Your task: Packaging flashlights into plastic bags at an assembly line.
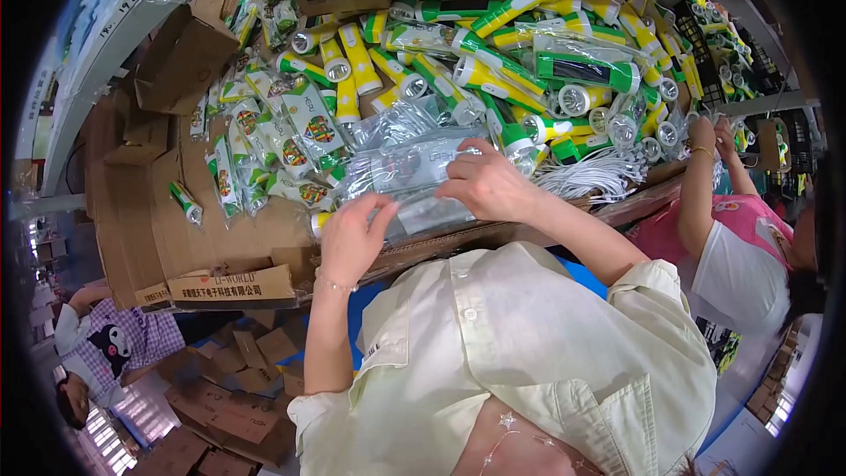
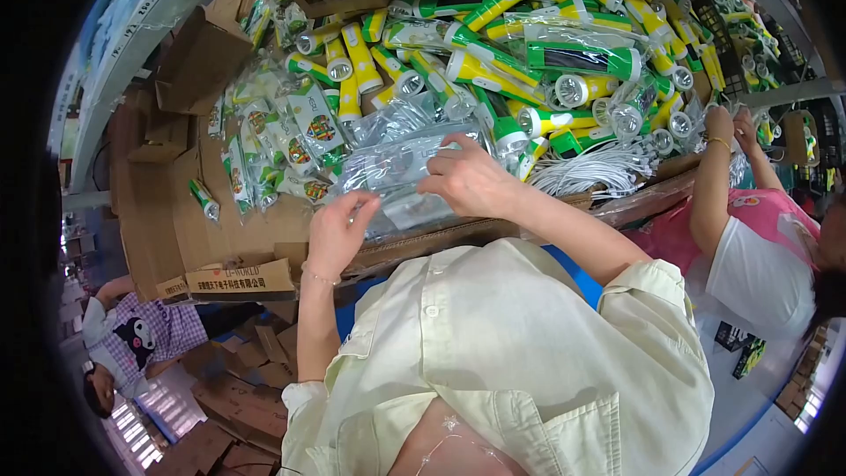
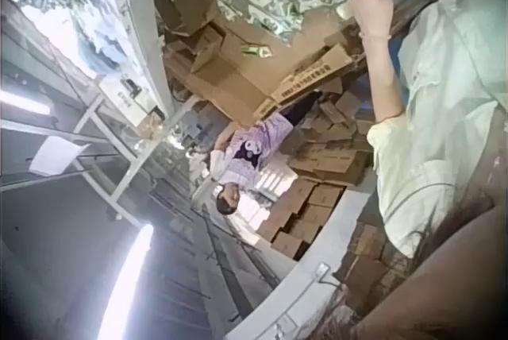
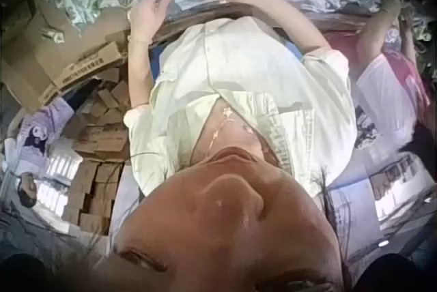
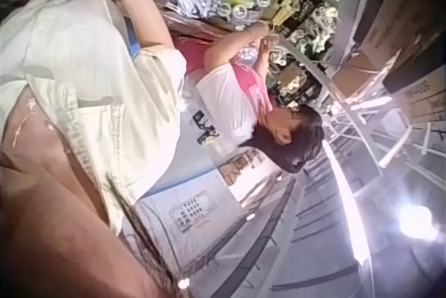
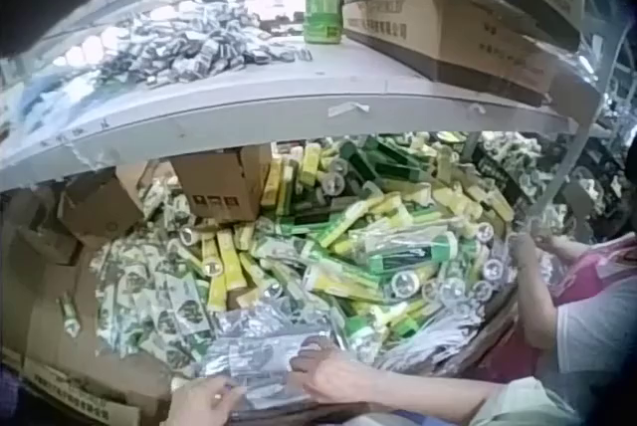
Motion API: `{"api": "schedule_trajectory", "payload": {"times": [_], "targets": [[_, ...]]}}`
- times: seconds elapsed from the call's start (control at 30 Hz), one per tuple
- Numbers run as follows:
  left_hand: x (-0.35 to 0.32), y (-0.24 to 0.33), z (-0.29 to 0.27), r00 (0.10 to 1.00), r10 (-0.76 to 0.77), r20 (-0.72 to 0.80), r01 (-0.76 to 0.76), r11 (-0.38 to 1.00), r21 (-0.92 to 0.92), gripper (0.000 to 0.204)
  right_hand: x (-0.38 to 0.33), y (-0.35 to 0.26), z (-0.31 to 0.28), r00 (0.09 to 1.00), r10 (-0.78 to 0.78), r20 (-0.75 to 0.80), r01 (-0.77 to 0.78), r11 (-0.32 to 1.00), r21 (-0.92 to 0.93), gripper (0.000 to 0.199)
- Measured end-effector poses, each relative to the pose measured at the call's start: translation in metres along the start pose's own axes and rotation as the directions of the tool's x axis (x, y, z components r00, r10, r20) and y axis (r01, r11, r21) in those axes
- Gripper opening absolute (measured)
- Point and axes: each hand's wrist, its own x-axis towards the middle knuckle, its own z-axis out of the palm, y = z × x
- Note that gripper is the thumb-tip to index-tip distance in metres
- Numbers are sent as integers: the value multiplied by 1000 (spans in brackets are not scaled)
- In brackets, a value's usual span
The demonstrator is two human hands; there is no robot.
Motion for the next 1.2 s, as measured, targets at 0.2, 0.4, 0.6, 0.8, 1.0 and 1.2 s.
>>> {"api": "schedule_trajectory", "payload": {"times": [0.2,0.4,0.6,0.8,1.0,1.2], "targets": [[21,-3,2,982,76,-175,-66,996,62,17,36,-3,-13,976,-146,-160,122,981,-153,13],[13,-49,-18,893,-26,-450,173,942,288,14,32,39,-17,922,93,376,-58,993,-102,21],[9,-63,-8,883,-299,-362,283,954,-97,12,143,103,-5,853,512,102,-491,853,-177,37],[17,-53,-9,903,-237,-359,232,971,-57,13,194,147,53,741,646,183,-519,724,-454,33],[16,-51,-7,888,-281,-363,257,960,-115,15,221,114,44,828,550,110,-395,710,-582,13],[22,-39,-13,908,-306,-287,279,951,-133,15,210,160,44,946,194,261,33,742,-670,23]]}}
